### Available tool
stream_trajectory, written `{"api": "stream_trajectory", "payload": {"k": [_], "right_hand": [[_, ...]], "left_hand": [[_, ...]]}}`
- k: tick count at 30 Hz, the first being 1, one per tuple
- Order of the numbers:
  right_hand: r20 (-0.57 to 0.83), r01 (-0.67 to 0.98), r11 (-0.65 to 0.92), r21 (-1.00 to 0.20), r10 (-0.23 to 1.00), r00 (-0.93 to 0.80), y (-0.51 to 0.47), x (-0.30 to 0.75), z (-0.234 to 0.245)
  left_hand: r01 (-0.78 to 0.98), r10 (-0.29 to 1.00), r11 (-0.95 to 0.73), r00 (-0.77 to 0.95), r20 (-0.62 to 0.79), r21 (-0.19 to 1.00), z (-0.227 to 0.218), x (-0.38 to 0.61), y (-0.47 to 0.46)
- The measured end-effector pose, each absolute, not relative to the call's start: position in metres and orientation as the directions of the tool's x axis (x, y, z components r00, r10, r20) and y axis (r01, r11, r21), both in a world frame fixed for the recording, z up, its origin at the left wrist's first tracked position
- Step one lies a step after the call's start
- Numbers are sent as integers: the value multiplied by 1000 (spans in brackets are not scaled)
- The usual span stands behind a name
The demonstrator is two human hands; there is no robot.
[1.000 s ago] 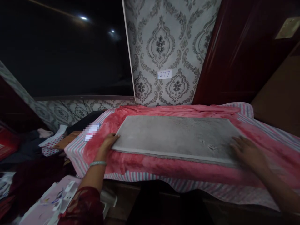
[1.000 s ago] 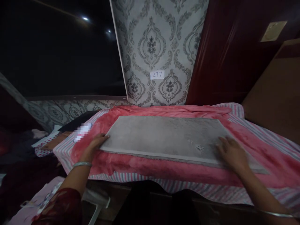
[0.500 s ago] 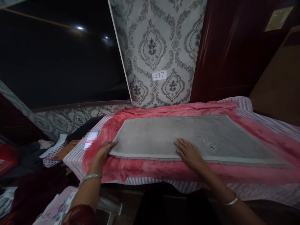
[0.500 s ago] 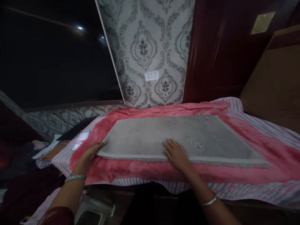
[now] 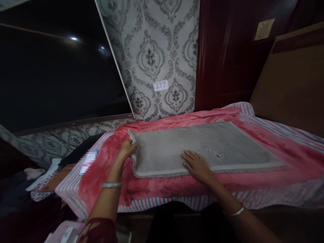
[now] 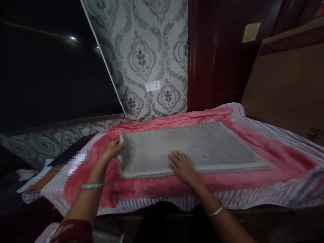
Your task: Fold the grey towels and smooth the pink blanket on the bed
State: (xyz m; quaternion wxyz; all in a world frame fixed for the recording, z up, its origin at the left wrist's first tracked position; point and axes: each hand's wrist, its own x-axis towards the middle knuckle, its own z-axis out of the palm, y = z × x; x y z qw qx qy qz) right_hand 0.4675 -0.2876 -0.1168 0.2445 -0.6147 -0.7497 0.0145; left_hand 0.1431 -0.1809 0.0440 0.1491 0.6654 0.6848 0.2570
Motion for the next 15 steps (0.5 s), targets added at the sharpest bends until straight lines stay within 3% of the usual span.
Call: {"api": "stream_trajectory", "payload": {"k": [3,4,5,11,15], "right_hand": [[344,911,230,-343,933,-107,-287,467,-114],[342,910,227,-348,934,-102,-287,467,-113],[339,909,223,-353,936,-98,-286,467,-112],[300,882,197,-427,951,-67,-283,468,-109],[307,850,204,-486,950,-53,-278,472,-109]], "left_hand": [[916,977,-171,111,181,363,42,210,-186],[944,963,-241,206,172,224,37,231,-193],[943,952,-288,263,158,168,30,250,-201],[908,910,-413,408,68,76,-17,300,-249],[907,904,-417,407,131,57,-32,291,-267]]}}
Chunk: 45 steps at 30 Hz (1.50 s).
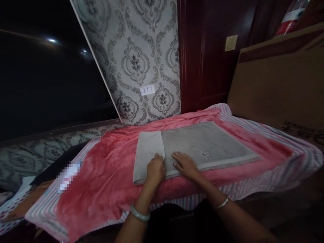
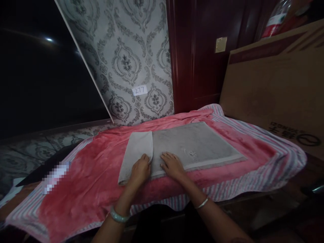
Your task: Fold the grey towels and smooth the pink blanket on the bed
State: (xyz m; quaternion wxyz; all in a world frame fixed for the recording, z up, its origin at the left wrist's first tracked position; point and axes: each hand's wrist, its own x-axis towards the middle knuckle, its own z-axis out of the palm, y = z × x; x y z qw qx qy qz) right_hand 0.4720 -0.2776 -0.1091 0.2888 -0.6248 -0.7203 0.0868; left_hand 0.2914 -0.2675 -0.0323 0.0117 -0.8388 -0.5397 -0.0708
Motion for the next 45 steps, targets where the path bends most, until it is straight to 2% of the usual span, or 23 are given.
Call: {"api": "stream_trajectory", "payload": {"k": [3,5,6,8,10,12,16,20,26,30,33,36,39,42,45], "right_hand": [[359,772,204,-603,933,34,-267,473,-106],[379,664,205,-719,916,129,-256,470,-100],[346,578,185,-795,920,182,-248,468,-97],[190,368,90,-926,951,245,-231,462,-90],[17,207,-32,-978,972,233,-212,456,-83],[-60,159,-93,-983,978,199,-194,450,-78],[-43,175,-70,-982,987,155,-167,438,-71],[61,238,28,-971,989,134,-150,429,-61],[236,362,157,-919,954,184,-151,453,-57],[243,430,139,-892,950,195,-169,481,-77],[237,456,134,-880,956,175,-176,493,-91],[231,465,132,-875,960,161,-173,495,-99],[228,465,130,-876,960,162,-166,491,-99],[246,471,138,-871,954,174,-161,487,-92],[294,489,170,-856,937,188,-159,492,-82]], "left_hand": [[903,883,-421,385,267,88,-42,282,-277],[892,856,-435,367,365,121,-51,278,-280],[882,837,-450,363,410,138,-55,277,-281],[856,796,-487,355,490,172,-62,276,-280],[830,760,-522,348,549,197,-65,277,-278],[810,732,-552,357,581,197,-65,280,-276],[773,677,-617,426,601,147,-65,287,-273],[750,653,-648,456,605,135,-67,291,-267],[656,608,-723,453,651,219,-63,304,-271],[583,596,-764,471,651,277,-65,304,-279],[589,656,-711,361,663,384,-63,282,-271],[615,761,-560,117,638,555,-62,243,-248],[507,888,-338,-107,447,793,-70,208,-224],[310,964,-208,-97,249,927,-83,193,-215],[245,970,-216,-56,236,945,-91,196,-216]]}}
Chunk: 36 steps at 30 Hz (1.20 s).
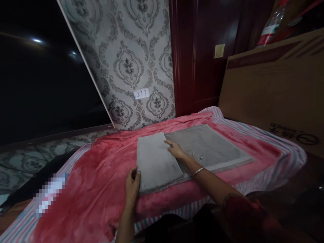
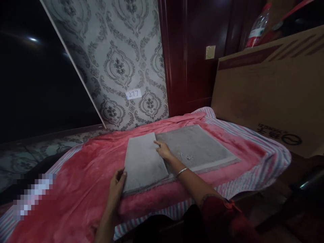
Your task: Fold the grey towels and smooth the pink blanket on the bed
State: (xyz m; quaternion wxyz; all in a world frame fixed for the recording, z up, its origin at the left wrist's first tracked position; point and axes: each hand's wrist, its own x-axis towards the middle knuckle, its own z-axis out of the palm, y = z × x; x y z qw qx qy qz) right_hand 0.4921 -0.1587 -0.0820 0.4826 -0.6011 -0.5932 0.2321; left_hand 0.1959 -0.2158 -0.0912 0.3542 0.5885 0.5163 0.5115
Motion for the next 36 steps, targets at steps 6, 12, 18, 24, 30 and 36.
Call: {"api": "stream_trajectory", "payload": {"k": [6,12,18,24,30,36], "right_hand": [[272,571,63,-819,917,290,-174,521,-87],[263,614,29,-789,919,294,-179,527,-101],[246,625,26,-780,931,268,-176,529,-102],[235,623,27,-781,938,254,-176,529,-102],[228,596,0,-803,924,308,-172,533,-102],[218,580,-47,-813,900,378,-168,536,-103]], "left_hand": [[300,962,-244,-44,269,922,-99,204,-216],[401,943,-296,-20,331,867,-108,204,-213],[398,944,-313,34,327,862,-103,205,-220],[508,947,-292,34,319,811,-95,210,-223],[552,944,-304,64,324,777,-92,211,-226],[668,939,-329,156,307,668,-87,213,-232]]}}
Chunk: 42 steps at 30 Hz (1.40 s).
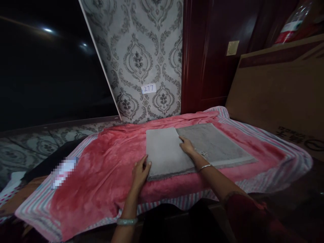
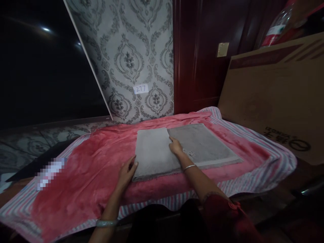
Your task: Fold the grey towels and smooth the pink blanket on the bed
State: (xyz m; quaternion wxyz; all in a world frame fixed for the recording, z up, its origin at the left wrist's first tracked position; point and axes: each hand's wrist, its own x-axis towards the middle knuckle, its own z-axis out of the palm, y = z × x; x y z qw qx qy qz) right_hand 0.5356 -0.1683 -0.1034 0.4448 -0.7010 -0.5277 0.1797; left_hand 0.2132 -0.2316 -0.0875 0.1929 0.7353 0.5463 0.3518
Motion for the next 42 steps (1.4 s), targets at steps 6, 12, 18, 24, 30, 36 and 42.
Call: {"api": "stream_trajectory", "payload": {"k": [6,12,18,24,30,36,42], "right_hand": [[232,618,-60,-784,895,382,-172,539,-95],[176,668,-141,-731,906,385,-184,539,-98],[164,708,-163,-687,915,370,-188,535,-93],[154,721,-175,-671,918,367,-190,531,-90],[180,731,-171,-661,909,375,-193,527,-89],[193,718,-171,-675,898,395,-196,529,-91],[220,705,-145,-695,890,400,-199,529,-96]], "left_hand": [[821,941,-330,247,233,466,-80,218,-238],[900,941,-319,262,216,297,-72,227,-245],[887,939,-327,266,218,327,-75,222,-240],[877,884,-405,302,357,258,-64,237,-190],[910,928,-361,329,176,204,-39,281,-124],[935,947,-306,281,154,181,-64,290,-117],[936,937,-325,301,177,133,-66,288,-122]]}}
